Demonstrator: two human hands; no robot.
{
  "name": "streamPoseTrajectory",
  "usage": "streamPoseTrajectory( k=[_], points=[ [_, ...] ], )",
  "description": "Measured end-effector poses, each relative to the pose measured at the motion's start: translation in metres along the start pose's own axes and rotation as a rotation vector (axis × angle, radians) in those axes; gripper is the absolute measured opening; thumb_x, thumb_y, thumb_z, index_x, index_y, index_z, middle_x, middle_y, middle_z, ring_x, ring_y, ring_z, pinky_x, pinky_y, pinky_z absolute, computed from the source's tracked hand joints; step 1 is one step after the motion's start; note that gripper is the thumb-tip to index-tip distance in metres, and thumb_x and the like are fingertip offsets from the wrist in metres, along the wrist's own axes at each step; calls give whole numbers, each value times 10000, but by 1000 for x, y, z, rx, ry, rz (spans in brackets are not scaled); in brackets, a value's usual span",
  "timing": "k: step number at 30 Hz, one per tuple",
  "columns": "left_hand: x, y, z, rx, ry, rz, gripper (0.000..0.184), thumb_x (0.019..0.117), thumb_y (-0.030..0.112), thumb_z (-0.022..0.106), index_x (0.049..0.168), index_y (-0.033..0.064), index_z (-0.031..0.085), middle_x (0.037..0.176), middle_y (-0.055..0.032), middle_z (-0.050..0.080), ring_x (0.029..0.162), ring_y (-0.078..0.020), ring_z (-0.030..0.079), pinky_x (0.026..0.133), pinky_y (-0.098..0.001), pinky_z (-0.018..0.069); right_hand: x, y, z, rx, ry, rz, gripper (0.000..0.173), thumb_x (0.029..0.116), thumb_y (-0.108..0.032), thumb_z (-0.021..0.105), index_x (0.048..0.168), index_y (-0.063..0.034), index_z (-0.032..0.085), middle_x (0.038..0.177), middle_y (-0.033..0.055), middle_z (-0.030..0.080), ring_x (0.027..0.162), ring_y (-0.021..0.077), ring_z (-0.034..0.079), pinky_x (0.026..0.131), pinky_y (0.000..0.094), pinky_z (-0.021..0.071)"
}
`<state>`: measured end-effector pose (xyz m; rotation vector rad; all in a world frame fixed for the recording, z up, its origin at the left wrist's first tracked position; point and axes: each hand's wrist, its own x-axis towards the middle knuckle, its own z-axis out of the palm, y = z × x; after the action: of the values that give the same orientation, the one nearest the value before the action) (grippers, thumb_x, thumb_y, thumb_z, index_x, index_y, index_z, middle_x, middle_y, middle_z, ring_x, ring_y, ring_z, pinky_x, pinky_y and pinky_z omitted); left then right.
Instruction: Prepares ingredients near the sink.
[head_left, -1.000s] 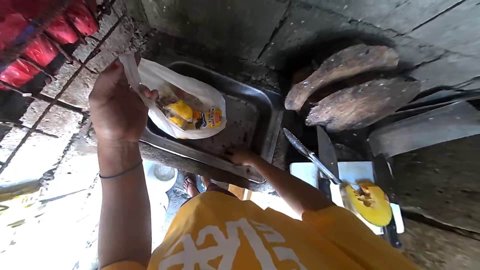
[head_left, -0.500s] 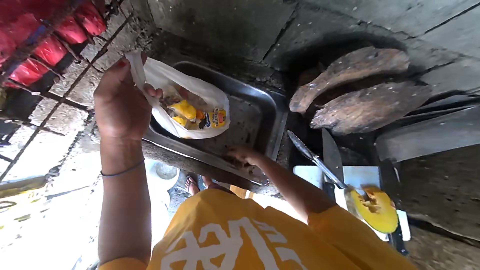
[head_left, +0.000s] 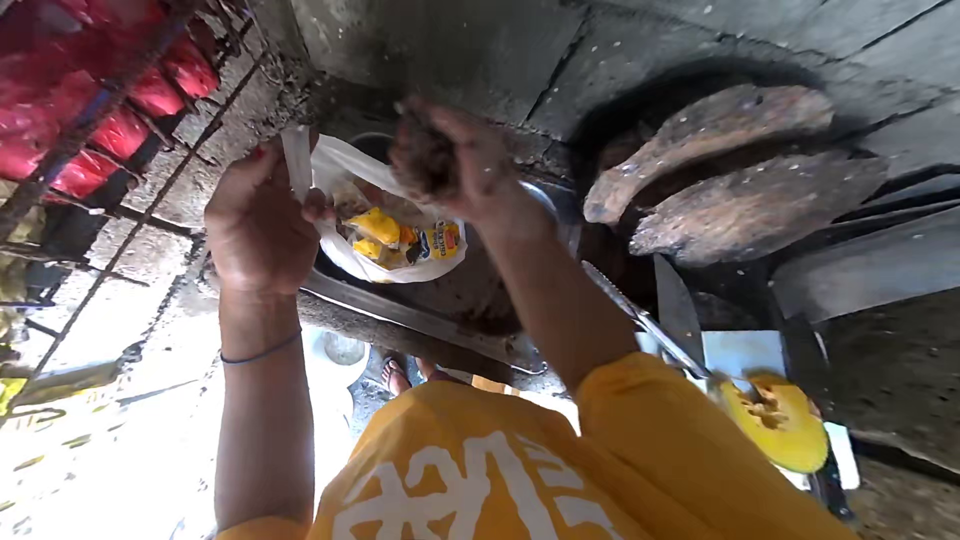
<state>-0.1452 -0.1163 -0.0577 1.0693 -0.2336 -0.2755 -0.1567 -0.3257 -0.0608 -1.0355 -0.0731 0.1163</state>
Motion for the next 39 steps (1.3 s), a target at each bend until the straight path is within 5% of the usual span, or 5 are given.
streamPoseTrajectory(
  k=[5,10,19,25,39],
  points=[
    [-1,7,-7,62,2,-17,383,1054,271,246,1167,162,596,1194,-12,677,662,-63,603,566,-222,520,24,86,-29,-1017,-139,-212,296,1021,-225,617,1159,2,748,1234,214,662,1167,282,631,1006,422,517],
    [-9,12,-20,58,-8,-24,430,1063,275,194,1183,175,594,1244,-10,649,643,-58,577,547,-209,499,-24,17,-104,-1239,100,137,302,1052,-230,561,1157,30,672,1048,165,690,913,226,673,866,422,561],
    [-1,7,-20,61,-13,-46,472,1066,260,162,1217,143,593,1295,-44,642,692,-90,615,568,-234,518,-119,132,-127,-1336,-65,1135,404,1057,-182,515,1363,79,551,1384,316,550,1317,452,516,1083,621,390],
    [2,3,-16,103,7,-53,500,1081,271,121,1203,161,594,1288,-36,642,687,-88,608,574,-232,521,-150,132,-116,-1118,-281,451,404,1098,-255,442,1361,-30,651,1431,173,601,1386,305,516,1195,466,344],
    [1,3,-14,104,26,-73,481,1088,262,133,1192,168,594,1322,-39,635,696,-88,615,579,-231,522,-106,178,-164,-1276,-435,569,249,952,-82,683,1191,-27,724,1280,203,656,1246,367,588,1098,547,439]
  ],
)
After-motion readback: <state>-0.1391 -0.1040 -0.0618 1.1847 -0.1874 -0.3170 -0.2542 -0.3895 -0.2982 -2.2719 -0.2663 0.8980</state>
